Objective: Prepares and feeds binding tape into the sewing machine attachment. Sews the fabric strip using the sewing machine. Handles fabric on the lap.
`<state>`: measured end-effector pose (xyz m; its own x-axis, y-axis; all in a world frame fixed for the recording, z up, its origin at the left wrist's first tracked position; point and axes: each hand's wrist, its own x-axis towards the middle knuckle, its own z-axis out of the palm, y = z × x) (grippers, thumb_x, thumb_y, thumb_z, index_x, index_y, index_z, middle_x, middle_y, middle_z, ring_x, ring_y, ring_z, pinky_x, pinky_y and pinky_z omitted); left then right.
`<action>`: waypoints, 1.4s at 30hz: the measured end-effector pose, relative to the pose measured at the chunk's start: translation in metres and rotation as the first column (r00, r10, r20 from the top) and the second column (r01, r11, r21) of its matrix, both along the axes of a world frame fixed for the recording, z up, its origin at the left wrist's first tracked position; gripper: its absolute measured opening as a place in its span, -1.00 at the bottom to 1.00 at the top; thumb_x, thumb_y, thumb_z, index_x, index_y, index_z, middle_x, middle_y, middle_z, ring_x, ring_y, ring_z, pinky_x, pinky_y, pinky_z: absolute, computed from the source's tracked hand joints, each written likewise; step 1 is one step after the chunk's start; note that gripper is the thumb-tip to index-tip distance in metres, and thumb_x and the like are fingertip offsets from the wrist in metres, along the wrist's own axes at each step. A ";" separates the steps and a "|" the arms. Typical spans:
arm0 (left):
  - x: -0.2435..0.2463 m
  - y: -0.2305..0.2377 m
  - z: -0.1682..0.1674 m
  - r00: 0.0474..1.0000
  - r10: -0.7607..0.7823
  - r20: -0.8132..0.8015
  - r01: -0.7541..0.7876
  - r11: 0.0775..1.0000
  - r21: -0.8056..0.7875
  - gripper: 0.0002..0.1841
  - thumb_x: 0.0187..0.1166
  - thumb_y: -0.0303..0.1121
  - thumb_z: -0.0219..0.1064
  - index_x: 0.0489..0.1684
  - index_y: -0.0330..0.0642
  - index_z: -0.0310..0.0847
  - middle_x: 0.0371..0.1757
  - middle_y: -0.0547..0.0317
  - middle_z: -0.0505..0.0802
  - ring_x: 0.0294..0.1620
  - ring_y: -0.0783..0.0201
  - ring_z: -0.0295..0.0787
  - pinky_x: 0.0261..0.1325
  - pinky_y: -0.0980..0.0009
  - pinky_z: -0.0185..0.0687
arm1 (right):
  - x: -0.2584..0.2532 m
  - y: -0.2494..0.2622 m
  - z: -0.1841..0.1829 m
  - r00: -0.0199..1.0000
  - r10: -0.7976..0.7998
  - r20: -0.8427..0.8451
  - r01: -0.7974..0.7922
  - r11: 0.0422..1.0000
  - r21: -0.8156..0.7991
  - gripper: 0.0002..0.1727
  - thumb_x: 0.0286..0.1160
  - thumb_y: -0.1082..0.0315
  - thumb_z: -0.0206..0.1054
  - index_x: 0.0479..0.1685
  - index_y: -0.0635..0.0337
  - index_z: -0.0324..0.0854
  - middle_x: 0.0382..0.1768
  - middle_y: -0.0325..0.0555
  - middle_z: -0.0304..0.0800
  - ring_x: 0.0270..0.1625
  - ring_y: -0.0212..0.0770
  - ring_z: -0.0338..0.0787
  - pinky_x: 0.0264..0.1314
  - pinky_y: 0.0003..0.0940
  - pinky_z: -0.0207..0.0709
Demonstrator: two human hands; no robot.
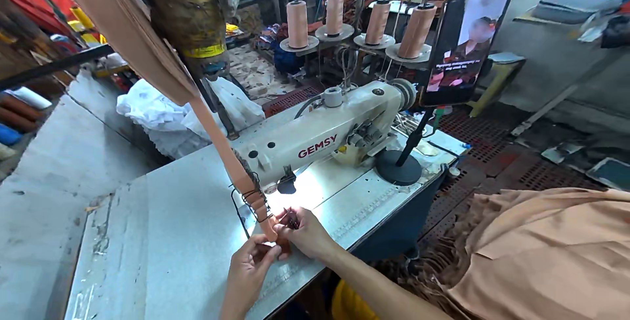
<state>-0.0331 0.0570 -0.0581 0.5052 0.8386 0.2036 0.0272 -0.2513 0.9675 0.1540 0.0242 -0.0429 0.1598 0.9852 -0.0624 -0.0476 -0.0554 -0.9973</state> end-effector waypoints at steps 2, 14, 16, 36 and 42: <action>0.003 -0.003 0.002 0.999 0.009 -0.043 -0.009 1.000 -0.007 -0.72 0.40 -0.47 0.51 0.05 -0.24 0.69 -0.31 0.20 0.94 -0.40 0.33 0.90 -0.26 0.43 0.87 | 0.000 0.000 0.002 1.000 -0.019 0.018 0.020 0.999 -0.049 -0.61 0.40 0.34 0.51 0.15 0.29 0.58 -0.26 -0.20 0.83 -0.25 -0.42 0.79 -0.07 -0.46 0.68; 0.005 -0.006 -0.001 0.995 0.097 -0.023 -0.095 0.993 0.064 -0.75 0.46 -0.45 0.44 0.06 -0.27 0.76 -0.19 0.25 0.93 -0.32 0.40 0.87 -0.20 0.48 0.85 | -0.003 0.007 0.005 0.997 -0.067 0.031 0.069 0.995 -0.076 -0.72 0.44 0.26 0.51 -0.06 0.28 0.66 -0.29 -0.16 0.76 -0.28 -0.37 0.72 -0.12 -0.39 0.63; 0.005 -0.005 -0.002 0.991 0.136 -0.018 -0.134 0.987 0.091 -0.69 0.53 -0.46 0.38 0.20 -0.33 0.68 -0.07 0.19 0.92 -0.23 0.38 0.88 -0.12 0.44 0.86 | 0.001 0.005 0.004 0.997 -0.074 -0.023 0.073 0.995 -0.068 -0.67 0.48 0.20 0.50 -0.01 0.27 0.67 -0.25 -0.13 0.78 -0.28 -0.35 0.74 -0.13 -0.37 0.65; 0.020 0.140 -0.005 0.740 0.457 -0.494 -0.141 0.823 0.551 -0.59 0.25 -0.28 0.53 0.02 -0.35 0.83 0.36 -0.38 0.70 0.36 -0.46 0.59 0.35 -0.42 0.40 | 0.077 -0.036 -0.023 0.325 -0.178 0.929 0.240 0.966 0.101 -0.68 0.53 0.06 0.27 -0.02 0.07 0.75 -0.18 -0.08 0.86 -0.15 -0.05 0.90 -0.27 -0.01 0.72; 0.025 0.127 0.015 0.734 0.442 -0.516 -0.160 0.850 0.501 -0.61 0.37 -0.29 0.55 0.14 -0.26 0.81 0.43 -0.31 0.68 0.45 -0.41 0.53 0.46 -0.39 0.32 | 0.076 -0.037 -0.027 0.264 -0.250 0.932 0.252 0.950 0.183 -0.70 0.49 0.08 0.31 -0.06 0.08 0.79 -0.24 -0.10 0.88 -0.22 -0.06 0.91 -0.33 -0.01 0.74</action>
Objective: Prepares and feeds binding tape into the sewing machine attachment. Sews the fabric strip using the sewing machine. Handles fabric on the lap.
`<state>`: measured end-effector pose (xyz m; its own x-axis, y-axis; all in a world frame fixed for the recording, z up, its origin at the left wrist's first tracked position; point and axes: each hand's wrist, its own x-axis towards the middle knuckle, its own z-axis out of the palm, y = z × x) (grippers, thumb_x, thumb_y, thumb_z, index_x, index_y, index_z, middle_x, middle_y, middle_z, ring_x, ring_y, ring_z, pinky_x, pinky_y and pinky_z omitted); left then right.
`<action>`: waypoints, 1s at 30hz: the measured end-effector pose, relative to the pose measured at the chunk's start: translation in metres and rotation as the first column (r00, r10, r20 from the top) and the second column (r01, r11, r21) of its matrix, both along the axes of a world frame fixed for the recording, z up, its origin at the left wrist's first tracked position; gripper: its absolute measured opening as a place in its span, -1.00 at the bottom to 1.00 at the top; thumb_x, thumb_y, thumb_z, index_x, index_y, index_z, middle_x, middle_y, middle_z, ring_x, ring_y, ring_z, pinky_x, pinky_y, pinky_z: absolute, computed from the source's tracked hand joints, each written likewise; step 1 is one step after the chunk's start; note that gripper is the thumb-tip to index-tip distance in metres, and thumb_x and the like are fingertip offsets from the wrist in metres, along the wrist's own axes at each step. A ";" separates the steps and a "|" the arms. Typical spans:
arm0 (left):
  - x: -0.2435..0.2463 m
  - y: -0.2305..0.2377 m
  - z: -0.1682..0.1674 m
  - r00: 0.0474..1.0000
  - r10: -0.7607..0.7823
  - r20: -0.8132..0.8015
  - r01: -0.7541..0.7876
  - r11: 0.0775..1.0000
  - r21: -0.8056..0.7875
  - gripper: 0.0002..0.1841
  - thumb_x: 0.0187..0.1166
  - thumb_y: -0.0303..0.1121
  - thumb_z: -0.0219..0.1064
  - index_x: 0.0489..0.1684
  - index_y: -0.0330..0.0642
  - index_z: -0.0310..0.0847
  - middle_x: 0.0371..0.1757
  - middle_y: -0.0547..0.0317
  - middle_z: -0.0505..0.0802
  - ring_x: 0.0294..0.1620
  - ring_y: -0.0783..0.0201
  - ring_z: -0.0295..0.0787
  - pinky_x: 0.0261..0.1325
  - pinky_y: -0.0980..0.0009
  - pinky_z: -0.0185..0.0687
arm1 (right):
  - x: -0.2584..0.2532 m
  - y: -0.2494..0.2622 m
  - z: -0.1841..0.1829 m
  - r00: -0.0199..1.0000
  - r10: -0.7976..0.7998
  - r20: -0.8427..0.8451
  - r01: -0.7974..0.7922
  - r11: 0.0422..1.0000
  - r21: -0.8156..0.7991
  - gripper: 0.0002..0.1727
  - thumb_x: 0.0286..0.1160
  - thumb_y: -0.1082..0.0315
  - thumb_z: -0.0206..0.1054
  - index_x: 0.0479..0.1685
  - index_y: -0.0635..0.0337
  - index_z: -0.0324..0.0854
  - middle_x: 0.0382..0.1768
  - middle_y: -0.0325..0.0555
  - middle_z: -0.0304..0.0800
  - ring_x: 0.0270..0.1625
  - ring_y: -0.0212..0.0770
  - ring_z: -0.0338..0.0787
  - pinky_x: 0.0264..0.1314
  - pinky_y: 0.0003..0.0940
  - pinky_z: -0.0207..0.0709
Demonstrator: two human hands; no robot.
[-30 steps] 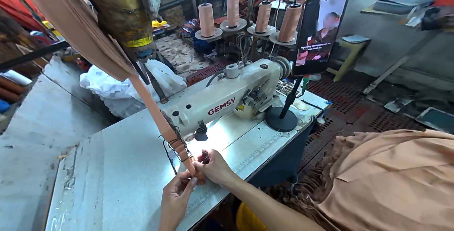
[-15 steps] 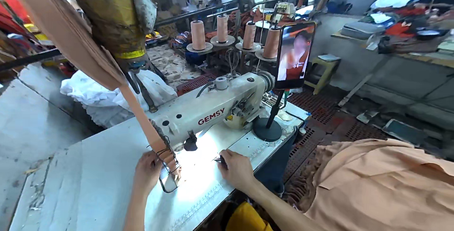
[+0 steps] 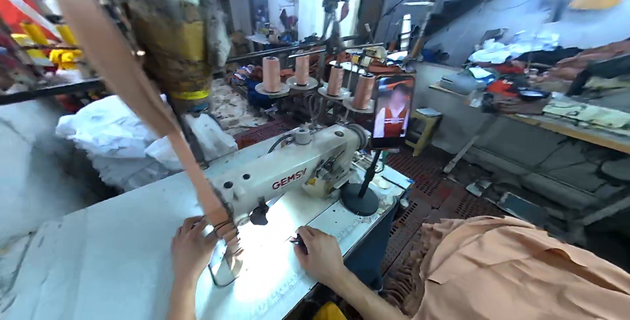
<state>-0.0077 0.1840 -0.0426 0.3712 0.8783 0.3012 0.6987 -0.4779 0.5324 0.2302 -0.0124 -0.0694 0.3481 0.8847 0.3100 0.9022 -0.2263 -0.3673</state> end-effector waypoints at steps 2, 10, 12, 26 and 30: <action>-0.002 -0.005 0.006 1.000 0.014 -0.010 -0.014 0.999 -0.047 -0.63 0.41 -0.25 0.53 0.15 -0.19 0.82 0.45 -0.26 0.68 0.49 -0.35 0.51 0.51 -0.32 0.32 | -0.003 -0.001 0.001 1.000 -0.004 -0.004 0.004 1.000 0.009 -0.70 0.48 0.10 0.32 -0.05 0.08 0.79 -0.24 -0.09 0.88 -0.24 -0.03 0.91 -0.33 0.04 0.73; -0.005 -0.001 0.002 0.999 0.023 -0.022 -0.025 0.997 -0.071 -0.65 0.44 -0.14 0.49 0.13 -0.03 0.85 0.43 -0.10 0.71 0.46 -0.21 0.55 0.49 -0.23 0.35 | -0.006 -0.001 -0.001 0.999 -0.011 0.038 0.009 0.999 0.031 -0.68 0.46 0.10 0.33 -0.03 0.09 0.80 -0.24 -0.06 0.89 -0.27 0.01 0.91 -0.38 0.04 0.71; -0.005 -0.002 0.003 0.999 0.025 -0.025 -0.027 0.996 -0.080 -0.66 0.45 -0.14 0.49 0.14 -0.02 0.84 0.43 -0.09 0.70 0.45 -0.20 0.55 0.49 -0.22 0.35 | -0.006 -0.001 -0.001 0.999 -0.014 0.047 0.013 1.000 0.025 -0.69 0.46 0.09 0.32 -0.04 0.07 0.80 -0.25 -0.09 0.89 -0.27 -0.02 0.91 -0.38 0.02 0.71; -0.005 0.001 0.003 0.997 0.037 -0.061 -0.043 0.994 -0.099 -0.66 0.49 -0.11 0.45 0.15 0.01 0.84 0.44 -0.09 0.70 0.45 -0.21 0.54 0.45 -0.22 0.36 | -0.002 0.003 0.019 0.999 0.020 -0.029 -0.026 0.979 -0.204 -0.62 0.60 -0.01 0.24 0.11 0.04 0.73 -0.14 -0.06 0.88 -0.17 0.03 0.89 -0.25 0.08 0.68; -0.007 0.004 -0.002 0.999 0.030 0.012 -0.029 0.997 -0.074 -0.66 0.52 -0.10 0.45 0.14 -0.05 0.83 0.36 -0.14 0.75 0.42 -0.22 0.59 0.46 -0.25 0.38 | 0.004 0.016 0.043 0.977 0.111 -0.180 -0.172 0.913 -0.370 -0.33 0.57 -0.26 0.24 0.46 0.04 0.55 0.18 -0.01 0.79 0.08 0.03 0.84 0.06 0.11 0.67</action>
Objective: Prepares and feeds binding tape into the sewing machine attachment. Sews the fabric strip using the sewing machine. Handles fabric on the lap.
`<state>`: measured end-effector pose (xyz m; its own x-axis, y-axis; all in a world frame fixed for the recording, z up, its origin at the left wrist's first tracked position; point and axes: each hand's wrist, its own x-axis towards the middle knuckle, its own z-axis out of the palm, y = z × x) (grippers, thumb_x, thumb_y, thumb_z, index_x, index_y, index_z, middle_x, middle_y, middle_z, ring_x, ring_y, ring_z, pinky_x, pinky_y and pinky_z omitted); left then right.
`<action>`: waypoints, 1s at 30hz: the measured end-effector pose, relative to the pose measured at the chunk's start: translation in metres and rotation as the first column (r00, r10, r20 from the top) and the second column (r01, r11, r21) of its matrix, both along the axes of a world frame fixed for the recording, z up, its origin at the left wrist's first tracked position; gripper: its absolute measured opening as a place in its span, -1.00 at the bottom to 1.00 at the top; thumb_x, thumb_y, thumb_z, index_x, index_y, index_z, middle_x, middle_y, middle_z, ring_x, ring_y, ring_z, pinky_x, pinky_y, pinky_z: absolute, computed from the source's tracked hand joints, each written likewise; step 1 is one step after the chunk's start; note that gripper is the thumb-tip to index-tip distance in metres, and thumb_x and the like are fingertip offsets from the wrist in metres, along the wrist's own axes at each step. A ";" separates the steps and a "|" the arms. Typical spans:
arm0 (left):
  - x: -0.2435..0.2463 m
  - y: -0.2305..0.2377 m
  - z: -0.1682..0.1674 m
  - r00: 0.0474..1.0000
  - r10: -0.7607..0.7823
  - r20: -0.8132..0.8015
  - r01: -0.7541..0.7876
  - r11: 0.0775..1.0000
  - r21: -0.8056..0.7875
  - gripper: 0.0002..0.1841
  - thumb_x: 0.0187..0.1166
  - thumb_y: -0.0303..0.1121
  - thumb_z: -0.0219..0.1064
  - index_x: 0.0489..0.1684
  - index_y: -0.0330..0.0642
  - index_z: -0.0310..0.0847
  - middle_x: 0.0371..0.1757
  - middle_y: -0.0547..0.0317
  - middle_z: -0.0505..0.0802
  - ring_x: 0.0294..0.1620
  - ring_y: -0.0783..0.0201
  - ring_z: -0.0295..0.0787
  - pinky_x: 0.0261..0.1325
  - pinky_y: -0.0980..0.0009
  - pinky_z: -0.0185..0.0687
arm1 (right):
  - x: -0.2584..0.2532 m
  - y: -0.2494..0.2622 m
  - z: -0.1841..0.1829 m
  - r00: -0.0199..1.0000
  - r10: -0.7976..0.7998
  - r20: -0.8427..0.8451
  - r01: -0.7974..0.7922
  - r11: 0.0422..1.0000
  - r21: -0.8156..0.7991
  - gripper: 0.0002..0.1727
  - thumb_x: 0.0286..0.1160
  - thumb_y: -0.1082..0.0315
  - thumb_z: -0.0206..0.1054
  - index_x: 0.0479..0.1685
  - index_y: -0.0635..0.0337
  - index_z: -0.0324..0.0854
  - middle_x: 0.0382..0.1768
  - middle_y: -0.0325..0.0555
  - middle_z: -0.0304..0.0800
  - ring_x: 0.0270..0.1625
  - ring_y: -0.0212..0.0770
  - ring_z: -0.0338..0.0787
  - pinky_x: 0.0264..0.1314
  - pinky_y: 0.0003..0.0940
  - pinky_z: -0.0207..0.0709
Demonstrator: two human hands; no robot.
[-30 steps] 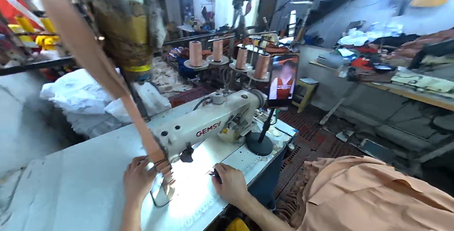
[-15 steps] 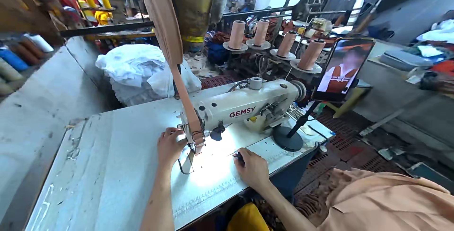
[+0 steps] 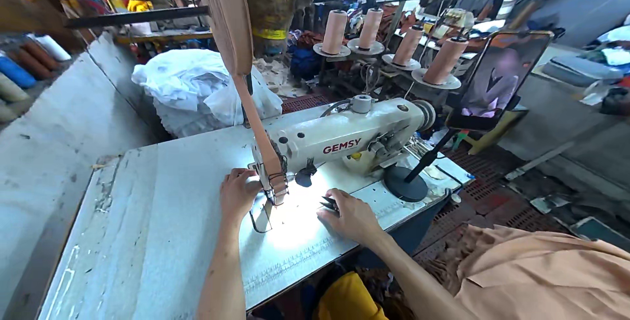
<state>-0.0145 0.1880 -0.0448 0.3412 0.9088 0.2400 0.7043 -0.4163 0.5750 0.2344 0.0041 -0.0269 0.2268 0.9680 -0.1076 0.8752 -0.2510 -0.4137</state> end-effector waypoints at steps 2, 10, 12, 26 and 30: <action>-0.001 0.002 -0.004 0.999 -0.001 0.035 0.000 0.999 0.033 -0.61 0.50 -0.10 0.46 0.16 -0.13 0.82 0.32 -0.17 0.78 0.41 -0.24 0.62 0.46 -0.25 0.41 | -0.002 0.011 0.004 0.994 0.106 -0.027 -0.107 0.994 -0.026 -0.41 0.66 -0.05 0.20 0.51 0.14 0.50 0.31 0.06 0.70 0.24 0.05 0.79 0.23 0.10 0.65; 0.010 0.007 0.007 0.986 0.161 -0.043 -0.165 0.980 -0.110 -0.47 0.43 -0.14 0.55 0.39 -0.10 0.69 0.60 -0.18 0.55 0.47 -0.26 0.57 0.42 -0.23 0.50 | -0.019 0.071 0.000 0.966 0.178 0.188 -0.215 0.956 0.199 -0.49 0.65 0.01 0.24 0.01 0.38 0.74 0.02 0.31 0.83 0.13 0.27 0.85 0.15 0.23 0.65; 0.015 0.012 0.003 0.975 0.221 -0.015 -0.222 0.970 -0.095 -0.49 0.43 -0.17 0.54 0.38 -0.09 0.69 0.59 -0.17 0.55 0.39 -0.28 0.62 0.31 -0.26 0.57 | -0.019 0.087 -0.010 0.989 0.148 0.020 -0.144 0.912 0.384 -0.45 0.44 0.04 0.44 0.09 0.44 0.74 0.03 0.28 0.87 0.18 0.17 0.87 0.33 0.13 0.64; 0.006 0.027 -0.008 0.975 0.188 0.119 -0.187 0.982 -0.018 -0.81 0.63 -0.19 0.37 -0.02 -0.02 0.82 0.23 -0.05 0.74 0.01 -0.02 0.79 0.02 -0.06 0.74 | -0.014 0.120 -0.045 0.961 0.262 0.090 -0.276 0.936 0.220 -0.50 0.58 -0.02 0.31 0.20 0.23 0.76 0.15 0.10 0.86 0.31 -0.06 0.80 0.48 -0.06 0.57; -0.051 -0.001 0.014 0.914 0.042 0.404 0.050 0.976 -0.214 -0.66 0.67 -0.18 0.36 0.10 -0.32 0.71 0.29 -0.10 0.75 0.18 0.07 0.76 0.25 0.08 0.70 | -0.003 0.052 -0.006 0.982 0.171 -0.079 -0.145 0.952 0.268 -0.55 0.74 0.14 0.15 0.24 0.39 0.61 -0.02 0.18 0.78 -0.03 0.01 0.81 0.10 0.05 0.68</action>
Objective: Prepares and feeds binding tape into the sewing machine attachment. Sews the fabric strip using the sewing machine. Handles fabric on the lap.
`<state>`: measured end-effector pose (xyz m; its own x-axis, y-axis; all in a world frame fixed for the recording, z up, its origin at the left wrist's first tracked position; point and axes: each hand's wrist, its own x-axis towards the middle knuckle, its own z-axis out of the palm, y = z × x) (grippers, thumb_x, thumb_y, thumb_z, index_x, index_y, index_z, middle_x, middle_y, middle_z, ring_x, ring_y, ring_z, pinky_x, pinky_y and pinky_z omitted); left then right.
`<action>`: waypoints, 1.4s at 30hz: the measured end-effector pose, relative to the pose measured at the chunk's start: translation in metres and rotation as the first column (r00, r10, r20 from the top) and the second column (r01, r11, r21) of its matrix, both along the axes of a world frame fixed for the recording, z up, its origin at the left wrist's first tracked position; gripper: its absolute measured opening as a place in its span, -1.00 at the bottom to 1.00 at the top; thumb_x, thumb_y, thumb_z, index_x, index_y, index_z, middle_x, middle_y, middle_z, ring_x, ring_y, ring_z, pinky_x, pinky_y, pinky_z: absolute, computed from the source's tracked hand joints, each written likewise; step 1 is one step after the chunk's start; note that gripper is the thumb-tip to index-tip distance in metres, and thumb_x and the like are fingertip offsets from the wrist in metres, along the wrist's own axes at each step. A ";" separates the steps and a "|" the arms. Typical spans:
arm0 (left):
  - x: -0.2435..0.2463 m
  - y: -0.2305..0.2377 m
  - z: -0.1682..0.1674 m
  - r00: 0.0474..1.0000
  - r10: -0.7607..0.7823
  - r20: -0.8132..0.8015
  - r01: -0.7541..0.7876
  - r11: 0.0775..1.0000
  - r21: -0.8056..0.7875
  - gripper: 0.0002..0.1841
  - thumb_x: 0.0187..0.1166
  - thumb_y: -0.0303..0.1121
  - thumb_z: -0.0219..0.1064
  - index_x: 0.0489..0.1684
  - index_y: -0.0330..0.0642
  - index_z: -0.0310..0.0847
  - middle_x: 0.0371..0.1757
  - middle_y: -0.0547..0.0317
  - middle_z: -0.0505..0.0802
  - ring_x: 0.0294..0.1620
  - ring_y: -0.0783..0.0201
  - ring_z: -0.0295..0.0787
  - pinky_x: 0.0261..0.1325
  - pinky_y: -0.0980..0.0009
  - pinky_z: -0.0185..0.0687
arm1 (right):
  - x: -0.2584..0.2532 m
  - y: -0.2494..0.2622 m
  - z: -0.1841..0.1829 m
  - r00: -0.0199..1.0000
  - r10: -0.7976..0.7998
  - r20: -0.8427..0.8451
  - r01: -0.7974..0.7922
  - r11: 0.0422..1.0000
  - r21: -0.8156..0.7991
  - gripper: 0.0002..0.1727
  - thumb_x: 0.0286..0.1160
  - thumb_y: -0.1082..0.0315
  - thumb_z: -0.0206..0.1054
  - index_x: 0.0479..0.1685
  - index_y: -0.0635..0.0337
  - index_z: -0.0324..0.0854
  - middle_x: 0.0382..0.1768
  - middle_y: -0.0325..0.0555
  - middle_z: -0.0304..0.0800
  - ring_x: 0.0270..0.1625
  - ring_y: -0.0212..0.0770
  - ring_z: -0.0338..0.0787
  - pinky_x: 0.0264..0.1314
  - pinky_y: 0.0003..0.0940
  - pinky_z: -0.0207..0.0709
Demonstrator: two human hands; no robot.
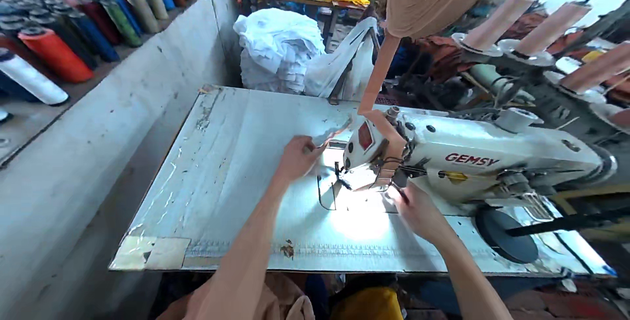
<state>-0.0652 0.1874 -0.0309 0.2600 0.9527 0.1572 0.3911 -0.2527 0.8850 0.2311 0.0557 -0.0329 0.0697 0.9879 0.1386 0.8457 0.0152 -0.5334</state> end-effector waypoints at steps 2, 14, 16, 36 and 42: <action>-0.031 -0.024 0.011 0.979 -0.074 0.192 0.084 0.995 -0.046 -0.79 0.75 -0.30 0.20 0.00 -0.29 0.61 0.18 0.03 0.86 -0.11 0.25 0.84 -0.14 0.26 0.75 | 0.003 -0.026 -0.001 0.959 -0.030 -0.283 0.042 0.998 0.036 -0.53 0.65 0.11 0.24 0.35 0.27 0.58 -0.10 -0.08 0.76 -0.29 -0.32 0.71 -0.21 -0.34 0.65; 0.034 -0.074 0.010 0.979 -0.205 -0.018 0.205 0.979 -0.005 -0.74 0.71 -0.28 0.26 0.11 -0.18 0.82 0.05 0.10 0.89 0.05 0.37 0.82 0.27 0.40 0.65 | -0.075 -0.007 0.005 0.256 -0.289 -0.923 0.082 0.957 -0.277 -0.76 0.83 0.39 0.03 -0.21 0.25 0.55 -0.71 -0.34 0.43 -0.76 -0.54 0.25 -0.71 -0.64 0.18; 0.039 -0.076 0.008 0.989 -0.141 0.035 0.141 0.990 -0.007 -0.79 0.64 -0.29 0.35 0.06 -0.17 0.79 -0.06 0.20 0.92 -0.03 0.45 0.85 0.20 0.45 0.71 | -0.078 -0.003 0.004 0.234 -0.284 -0.930 0.093 0.959 -0.269 -0.78 0.80 0.44 0.07 -0.24 0.27 0.57 -0.71 -0.33 0.45 -0.76 -0.53 0.27 -0.70 -0.64 0.20; 0.038 -0.074 -0.004 0.957 -0.113 -0.268 0.145 0.984 0.105 -0.70 0.75 -0.35 0.15 0.04 -0.33 0.80 0.05 -0.12 0.85 0.14 0.07 0.81 0.35 0.22 0.63 | -0.049 0.027 -0.013 0.935 -0.024 -0.355 0.039 0.999 0.034 -0.73 0.49 0.33 0.42 0.02 0.34 0.70 -0.21 -0.13 0.85 -0.13 -0.44 0.80 0.06 -0.42 0.69; 0.047 -0.079 -0.009 0.915 -0.036 -0.401 0.101 0.985 0.141 -0.67 0.77 -0.31 0.10 0.08 -0.30 0.78 0.17 -0.13 0.81 0.33 -0.03 0.72 0.47 0.12 0.55 | -0.041 0.027 -0.022 0.975 -0.018 -0.220 0.036 0.997 0.075 -0.77 0.49 0.22 0.38 -0.14 0.21 0.75 -0.35 -0.20 0.80 -0.26 -0.40 0.76 -0.07 -0.34 0.67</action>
<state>-0.0181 0.1085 -0.0402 0.3952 0.9023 0.1723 0.6776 -0.4130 0.6085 0.1898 0.0826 -0.0549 0.1333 0.9720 0.1936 0.7095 0.0428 -0.7034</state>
